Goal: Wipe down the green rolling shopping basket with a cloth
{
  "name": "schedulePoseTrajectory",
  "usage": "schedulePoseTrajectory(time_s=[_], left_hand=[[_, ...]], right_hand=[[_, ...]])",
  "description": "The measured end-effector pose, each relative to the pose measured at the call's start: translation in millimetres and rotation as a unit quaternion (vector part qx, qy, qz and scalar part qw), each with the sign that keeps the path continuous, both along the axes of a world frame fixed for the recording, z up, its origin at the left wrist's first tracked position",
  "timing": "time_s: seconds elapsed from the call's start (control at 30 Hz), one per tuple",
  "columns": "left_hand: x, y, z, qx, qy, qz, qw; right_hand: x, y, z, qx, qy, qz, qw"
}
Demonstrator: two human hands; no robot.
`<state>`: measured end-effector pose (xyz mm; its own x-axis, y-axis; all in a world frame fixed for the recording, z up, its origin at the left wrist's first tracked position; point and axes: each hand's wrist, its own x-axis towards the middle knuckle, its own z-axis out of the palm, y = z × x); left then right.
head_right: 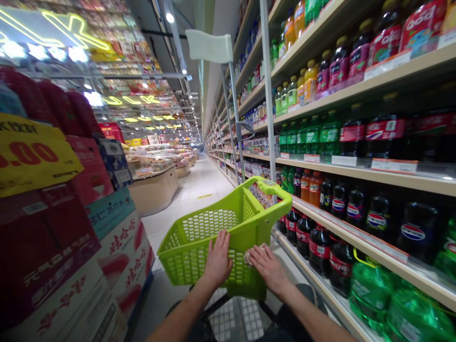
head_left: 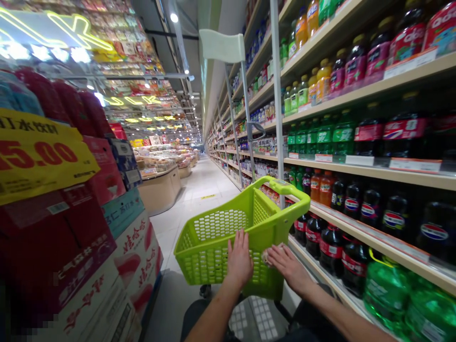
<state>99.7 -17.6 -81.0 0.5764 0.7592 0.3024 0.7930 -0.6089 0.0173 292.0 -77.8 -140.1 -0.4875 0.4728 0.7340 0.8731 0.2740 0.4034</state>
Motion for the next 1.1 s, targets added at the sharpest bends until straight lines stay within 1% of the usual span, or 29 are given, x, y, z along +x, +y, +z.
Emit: schedulePoseTrajectory(time_s=[0.03, 0.07, 0.17, 0.2, 0.23, 0.27, 0.3, 0.4, 0.43, 0.47, 0.5, 0.53, 0.63, 0.67, 0.7, 0.73, 0.77, 0.87, 0.9, 0.93, 0.97, 1.0, 1.1], left_hand=[[-0.2, 0.2, 0.0, 0.000, -0.001, 0.000, 1.000], [-0.3, 0.1, 0.5, -0.001, -0.002, 0.000, 1.000], [0.8, -1.6, 3.8, -0.008, -0.002, 0.008, 1.000], [1.4, -2.2, 4.9, -0.012, -0.002, 0.011, 1.000], [2.0, -2.6, 5.7, -0.015, -0.002, 0.015, 1.000], [2.5, -2.7, 6.1, -0.017, -0.003, 0.017, 1.000], [2.8, -2.6, 6.1, -0.018, -0.005, 0.019, 1.000], [2.7, -0.7, 3.5, -0.010, -0.004, 0.018, 1.000], [2.6, 0.0, 2.3, -0.005, -0.001, 0.017, 1.000], [2.5, 0.7, 1.1, 0.000, 0.002, 0.016, 1.000], [2.5, 1.1, 0.2, 0.004, 0.006, 0.016, 1.000], [2.7, 1.1, -0.3, 0.006, 0.009, 0.016, 1.000], [4.0, 0.1, 0.2, 0.004, 0.010, 0.021, 1.000], [4.4, -0.3, 0.9, 0.003, 0.010, 0.023, 1.000], [4.8, -0.6, 1.5, 0.001, 0.011, 0.025, 1.000], [5.0, -0.7, 1.9, -0.002, 0.012, 0.027, 1.000], [5.0, -0.5, 2.2, -0.005, 0.012, 0.029, 0.999], [4.2, 1.0, 1.5, -0.007, 0.012, 0.023, 1.000], [3.9, 1.6, 1.2, -0.004, 0.011, 0.021, 1.000], [3.8, 1.9, 1.2, -0.003, 0.010, 0.019, 1.000], [3.7, 1.9, 1.4, -0.003, 0.009, 0.019, 1.000], [3.8, 1.5, 2.1, -0.005, 0.009, 0.020, 1.000], [4.9, -0.8, 5.6, -0.016, 0.011, 0.021, 1.000]], right_hand=[[1.0, -1.2, 4.6, 0.008, 0.013, -0.004, 1.000], [2.8, -1.8, 14.9, 0.023, 0.036, -0.011, 0.999], [14.9, -0.1, 59.8, 0.087, 0.121, -0.037, 0.988], [20.2, 0.6, 69.7, 0.104, 0.137, -0.042, 0.984], [25.1, 0.4, 73.3, 0.112, 0.143, -0.047, 0.982], [29.0, -1.0, 69.7, 0.110, 0.139, -0.049, 0.983], [31.5, -3.7, 59.7, 0.100, 0.126, -0.049, 0.986], [31.8, -14.6, 14.3, 0.047, 0.060, -0.033, 0.997], [30.8, -17.2, 4.4, 0.030, 0.047, -0.030, 0.998], [29.9, -18.8, 1.4, 0.021, 0.046, -0.031, 0.998], [29.6, -19.1, 6.2, 0.022, 0.056, -0.034, 0.998], [30.3, -18.1, 18.3, 0.033, 0.076, -0.039, 0.996], [38.6, -8.8, 72.3, 0.105, 0.147, -0.055, 0.982], [41.8, -5.2, 85.7, 0.116, 0.158, -0.065, 0.978], [44.1, -2.6, 92.6, 0.122, 0.161, -0.070, 0.977], [44.9, -1.4, 92.3, 0.121, 0.156, -0.072, 0.978], [44.0, -1.7, 85.4, 0.114, 0.144, -0.070, 0.980], [35.8, -8.0, 48.3, 0.069, 0.082, -0.041, 0.993], [34.0, -10.3, 40.0, 0.053, 0.065, -0.035, 0.996], [33.9, -12.0, 37.5, 0.046, 0.058, -0.033, 0.997], [36.1, -13.0, 41.5, 0.049, 0.063, -0.038, 0.996], [40.6, -12.7, 51.4, 0.062, 0.082, -0.050, 0.993], [61.2, -4.3, 95.7, 0.122, 0.159, -0.111, 0.973]])
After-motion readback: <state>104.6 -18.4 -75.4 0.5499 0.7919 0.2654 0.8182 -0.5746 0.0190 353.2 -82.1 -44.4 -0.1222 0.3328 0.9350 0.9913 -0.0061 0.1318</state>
